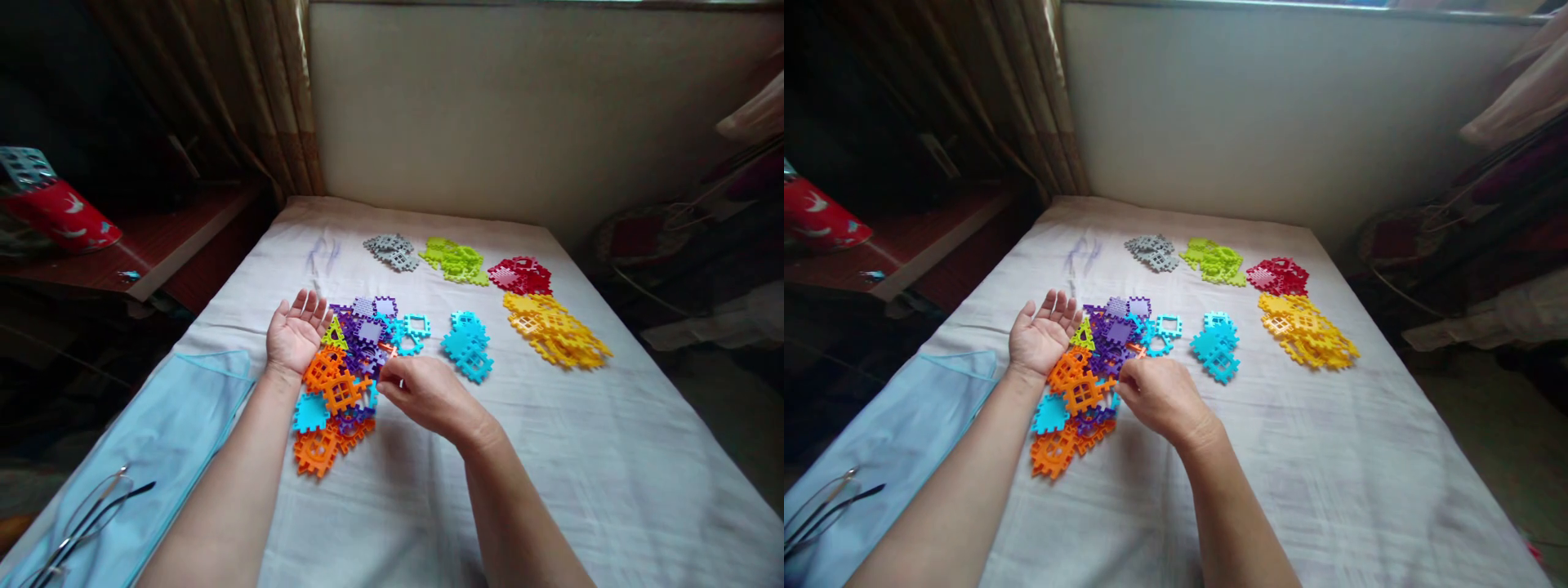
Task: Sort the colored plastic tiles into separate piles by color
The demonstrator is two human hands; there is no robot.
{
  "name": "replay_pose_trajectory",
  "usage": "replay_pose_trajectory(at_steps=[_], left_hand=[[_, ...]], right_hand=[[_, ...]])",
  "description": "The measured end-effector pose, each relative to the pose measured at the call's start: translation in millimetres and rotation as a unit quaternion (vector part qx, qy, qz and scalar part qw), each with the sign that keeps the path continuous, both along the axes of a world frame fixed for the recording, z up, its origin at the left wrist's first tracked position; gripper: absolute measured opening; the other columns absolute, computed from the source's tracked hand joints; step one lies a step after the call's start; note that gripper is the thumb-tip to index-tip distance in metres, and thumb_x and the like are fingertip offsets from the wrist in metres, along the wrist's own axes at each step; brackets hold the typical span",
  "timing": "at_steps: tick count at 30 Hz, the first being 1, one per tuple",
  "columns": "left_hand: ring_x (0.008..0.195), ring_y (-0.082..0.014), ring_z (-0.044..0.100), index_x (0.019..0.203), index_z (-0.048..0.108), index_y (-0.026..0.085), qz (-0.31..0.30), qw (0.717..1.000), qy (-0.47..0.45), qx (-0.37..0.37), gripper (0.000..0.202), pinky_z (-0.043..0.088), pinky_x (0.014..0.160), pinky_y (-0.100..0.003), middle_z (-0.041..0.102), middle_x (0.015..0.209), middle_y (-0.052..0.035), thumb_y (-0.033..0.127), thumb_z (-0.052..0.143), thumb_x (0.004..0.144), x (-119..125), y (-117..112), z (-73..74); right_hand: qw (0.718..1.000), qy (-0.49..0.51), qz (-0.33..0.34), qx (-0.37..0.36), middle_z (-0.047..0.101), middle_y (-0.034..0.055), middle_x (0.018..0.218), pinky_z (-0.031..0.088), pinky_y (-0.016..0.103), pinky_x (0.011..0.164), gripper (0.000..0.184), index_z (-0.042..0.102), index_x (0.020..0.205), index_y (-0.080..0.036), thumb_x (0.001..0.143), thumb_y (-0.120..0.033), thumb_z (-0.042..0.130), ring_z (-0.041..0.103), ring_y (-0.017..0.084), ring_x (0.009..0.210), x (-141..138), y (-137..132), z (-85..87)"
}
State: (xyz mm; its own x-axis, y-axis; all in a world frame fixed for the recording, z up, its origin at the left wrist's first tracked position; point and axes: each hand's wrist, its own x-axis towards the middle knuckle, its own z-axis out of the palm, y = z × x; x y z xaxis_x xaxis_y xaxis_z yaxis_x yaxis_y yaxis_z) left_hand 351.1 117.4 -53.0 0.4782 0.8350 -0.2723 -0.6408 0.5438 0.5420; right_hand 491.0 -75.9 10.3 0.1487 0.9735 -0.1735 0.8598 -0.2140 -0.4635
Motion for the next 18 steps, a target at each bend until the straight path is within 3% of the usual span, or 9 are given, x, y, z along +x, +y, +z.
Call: replay_pose_trajectory(at_steps=[4,8,12,18], left_hand=[[0.097,-0.0176,0.069,0.095,0.067,0.019,-0.003,1.0,-0.002,-0.003,0.035,0.053,0.093,-0.039,0.074,0.097,-0.0044,0.036,0.036,0.097,0,0,-0.3],[0.098,-0.0175,0.069,0.095,0.067,0.019,-0.003,1.0,-0.006,0.006,0.034,0.052,0.094,-0.039,0.074,0.099,-0.004,0.037,0.038,0.097,-1,0,-1.4],[0.101,-0.0177,0.068,0.095,0.067,0.02,-0.003,1.0,-0.005,0.006,0.034,0.051,0.096,-0.039,0.074,0.1,-0.0042,0.037,0.038,0.097,-1,1,-2.4],[0.101,-0.0184,0.068,0.095,0.066,0.02,0.008,1.0,0.003,0.001,0.034,0.051,0.098,-0.043,0.074,0.099,-0.0044,0.038,0.038,0.097,0,2,-1.7]], right_hand=[[0.991,0.018,0.087,0.098,0.069,0.0004,0.088,0.036,0.023,0.066,0.016,0.07,0.088,-0.023,0.091,-0.02,0.055,0.058,0.012,0.076,-32,14,-20.0],[0.968,-0.021,0.181,0.173,0.067,0.0026,0.107,0.039,0.03,0.082,0.014,0.068,0.096,-0.024,0.089,-0.033,0.062,0.055,0.018,0.096,-59,19,-35.4],[0.964,-0.086,0.179,0.177,0.061,0.0055,0.121,0.038,0.037,0.087,0.028,0.067,0.099,-0.022,0.083,-0.045,0.069,0.049,0.024,0.108,-69,19,-38.4],[0.968,-0.11,0.153,0.167,0.063,0.0084,0.118,0.039,0.039,0.088,0.019,0.068,0.092,-0.019,0.093,-0.033,0.056,0.052,0.023,0.107,-71,23,-43.4]])
